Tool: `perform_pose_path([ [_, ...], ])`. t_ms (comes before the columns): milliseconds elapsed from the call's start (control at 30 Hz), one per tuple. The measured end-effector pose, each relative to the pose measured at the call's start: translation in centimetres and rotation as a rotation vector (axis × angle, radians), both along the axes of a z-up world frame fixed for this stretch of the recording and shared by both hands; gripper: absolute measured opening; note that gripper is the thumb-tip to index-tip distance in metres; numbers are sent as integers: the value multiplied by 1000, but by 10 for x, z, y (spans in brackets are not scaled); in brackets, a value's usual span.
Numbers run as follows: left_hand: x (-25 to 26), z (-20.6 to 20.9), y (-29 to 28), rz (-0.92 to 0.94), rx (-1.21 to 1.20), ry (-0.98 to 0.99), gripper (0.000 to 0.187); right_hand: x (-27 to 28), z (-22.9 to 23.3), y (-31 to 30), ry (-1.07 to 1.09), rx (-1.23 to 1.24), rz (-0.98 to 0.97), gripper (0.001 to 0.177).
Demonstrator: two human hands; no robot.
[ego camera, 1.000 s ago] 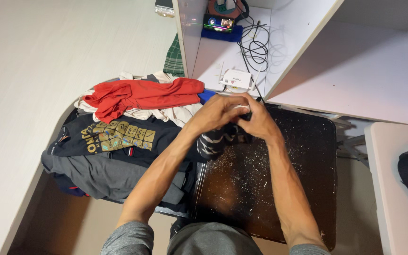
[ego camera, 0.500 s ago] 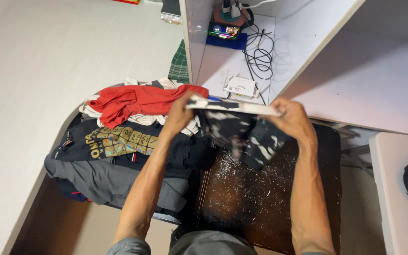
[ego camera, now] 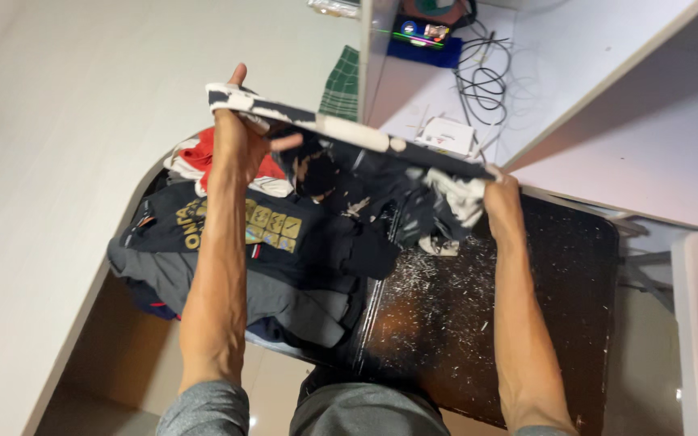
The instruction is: The person unzips a suitcase, removes items of clothing one by one, and places them onto a table in a stack.
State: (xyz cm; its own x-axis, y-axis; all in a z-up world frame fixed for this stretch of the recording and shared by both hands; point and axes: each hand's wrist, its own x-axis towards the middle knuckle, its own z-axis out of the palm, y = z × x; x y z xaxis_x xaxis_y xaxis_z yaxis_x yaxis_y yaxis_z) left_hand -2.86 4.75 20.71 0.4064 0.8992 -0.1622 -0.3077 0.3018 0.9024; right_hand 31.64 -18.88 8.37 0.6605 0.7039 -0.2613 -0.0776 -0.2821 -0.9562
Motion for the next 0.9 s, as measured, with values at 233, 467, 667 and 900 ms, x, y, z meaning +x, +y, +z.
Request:
perform_pose_path([
  [233, -75, 4, 80, 122, 501, -297, 56, -38, 88, 84, 32, 561, 99, 29],
  [467, -133, 17, 134, 404, 664, -1, 53, -38, 104, 131, -333, 703, -163, 15],
  [667, -148, 5, 174, 615, 826, -49, 51, -57, 103, 146, -504, 394, -21, 17],
  [900, -185, 19, 207, 808, 1055, -53, 50, -84, 154, 159, -486, 569, 119, 20],
])
